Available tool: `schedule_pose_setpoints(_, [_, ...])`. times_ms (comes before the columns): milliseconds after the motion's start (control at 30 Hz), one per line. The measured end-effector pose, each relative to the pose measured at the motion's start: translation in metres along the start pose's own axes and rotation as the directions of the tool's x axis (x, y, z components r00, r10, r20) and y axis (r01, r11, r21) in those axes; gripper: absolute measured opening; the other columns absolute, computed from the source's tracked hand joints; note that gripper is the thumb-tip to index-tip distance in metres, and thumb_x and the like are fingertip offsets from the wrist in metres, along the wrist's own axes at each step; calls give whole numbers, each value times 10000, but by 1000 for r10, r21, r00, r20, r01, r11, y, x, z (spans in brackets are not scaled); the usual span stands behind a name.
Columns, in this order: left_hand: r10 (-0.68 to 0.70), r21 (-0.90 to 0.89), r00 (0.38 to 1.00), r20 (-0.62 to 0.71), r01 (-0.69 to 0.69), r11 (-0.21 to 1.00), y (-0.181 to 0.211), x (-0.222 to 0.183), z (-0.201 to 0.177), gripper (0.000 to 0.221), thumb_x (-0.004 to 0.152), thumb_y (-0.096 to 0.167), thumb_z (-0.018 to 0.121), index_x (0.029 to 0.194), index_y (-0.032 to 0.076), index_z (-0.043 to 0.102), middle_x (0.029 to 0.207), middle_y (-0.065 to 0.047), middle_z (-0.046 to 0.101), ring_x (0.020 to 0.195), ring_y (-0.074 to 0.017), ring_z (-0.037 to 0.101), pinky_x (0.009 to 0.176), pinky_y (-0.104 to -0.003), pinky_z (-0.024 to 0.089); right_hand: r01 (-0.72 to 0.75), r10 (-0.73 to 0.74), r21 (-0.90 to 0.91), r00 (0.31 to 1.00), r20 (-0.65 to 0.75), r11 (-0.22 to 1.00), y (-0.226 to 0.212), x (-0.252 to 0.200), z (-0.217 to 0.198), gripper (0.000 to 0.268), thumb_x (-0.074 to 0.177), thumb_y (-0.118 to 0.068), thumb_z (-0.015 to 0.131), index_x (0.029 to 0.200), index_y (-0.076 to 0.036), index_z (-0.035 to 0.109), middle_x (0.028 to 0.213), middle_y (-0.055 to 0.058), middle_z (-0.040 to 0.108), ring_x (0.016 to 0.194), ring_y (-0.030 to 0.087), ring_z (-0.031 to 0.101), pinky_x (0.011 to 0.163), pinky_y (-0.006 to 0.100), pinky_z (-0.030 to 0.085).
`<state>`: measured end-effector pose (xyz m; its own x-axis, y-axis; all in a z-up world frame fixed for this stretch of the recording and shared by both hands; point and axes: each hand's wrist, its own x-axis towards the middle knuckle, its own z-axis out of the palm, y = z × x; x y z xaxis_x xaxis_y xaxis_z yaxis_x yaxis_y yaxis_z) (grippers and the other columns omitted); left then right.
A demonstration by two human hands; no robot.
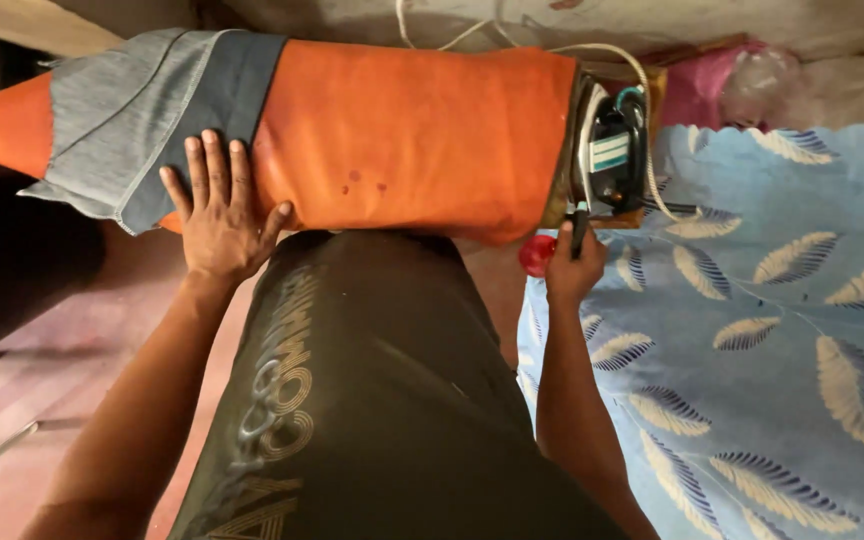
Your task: Ironing denim fabric pieces on an ironing board to finish edges and prepare for sewing.
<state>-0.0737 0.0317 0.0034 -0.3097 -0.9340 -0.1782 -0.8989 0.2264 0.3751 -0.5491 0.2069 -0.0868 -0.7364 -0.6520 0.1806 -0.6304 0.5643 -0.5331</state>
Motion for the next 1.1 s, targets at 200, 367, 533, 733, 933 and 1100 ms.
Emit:
schedule_pose_setpoints(200, [117, 41, 990, -77, -114, 993, -12, -2, 9, 932, 1054, 612, 463, 1653, -64, 234, 1679, -369, 150, 1544, -545, 86, 1134, -815, 24, 95, -96, 30, 995, 23, 995, 45, -3, 25, 396, 1002, -392, 680, 1242, -81, 728, 1093, 150, 764, 994, 348, 687, 889, 434, 510])
schedule_pose_setpoints(367, [70, -3, 990, -119, -71, 997, 17, -5, -7, 1008, 1096, 661, 320, 1612, -204, 356, 1645, -451, 212, 1526, -565, 118, 1141, -752, 3, 164, -164, -13, 986, -27, 986, -19, 23, -29, 594, 841, -371, 843, 1328, -85, 658, 971, 122, 662, 901, 311, 622, 851, 441, 507])
schedule_pose_setpoints(533, [-51, 86, 979, -199, 69, 994, 1, -15, 19, 916, 1045, 522, 582, 1607, -158, 333, 1651, -386, 213, 1527, -542, 155, 1146, -780, 129, 405, -411, -92, 910, -56, 910, -50, 118, -37, 393, 994, -339, 704, 1215, -16, 669, 1174, 213, 688, 1102, 455, 552, 971, 550, 435])
schedule_pose_setpoints(733, [-221, 5, 967, -125, 224, 975, 10, -25, 20, 977, 1000, 681, 439, 1651, -31, 282, 1701, -303, 210, 1585, -442, 122, 1243, -651, 17, 527, -516, -65, 846, 138, 847, -1, 201, 21, 370, 997, -319, 834, 1165, -2, 744, 905, 255, 720, 847, 498, 690, 771, 566, 539])
schedule_pose_setpoints(933, [-344, -61, 924, -169, 339, 939, 10, -43, 26, 944, 988, 668, 450, 1657, 19, 295, 1718, -247, 229, 1602, -390, 141, 1257, -623, -21, 400, -374, 13, 843, 387, 916, 5, 242, 7, 295, 1109, -320, 743, 1016, -45, 692, 789, 243, 656, 766, 475, 678, 674, 553, 538])
schedule_pose_setpoints(1100, [-289, -41, 917, -275, 289, 956, -1, -61, 28, 891, 1024, 603, 431, 1630, -41, 321, 1698, -238, 267, 1577, -401, 182, 1242, -642, 59, 265, -194, -83, 855, 482, 961, -171, 200, -68, 376, 895, -329, 869, 1036, -59, 647, 670, 88, 627, 396, 209, 578, 399, 347, 462])
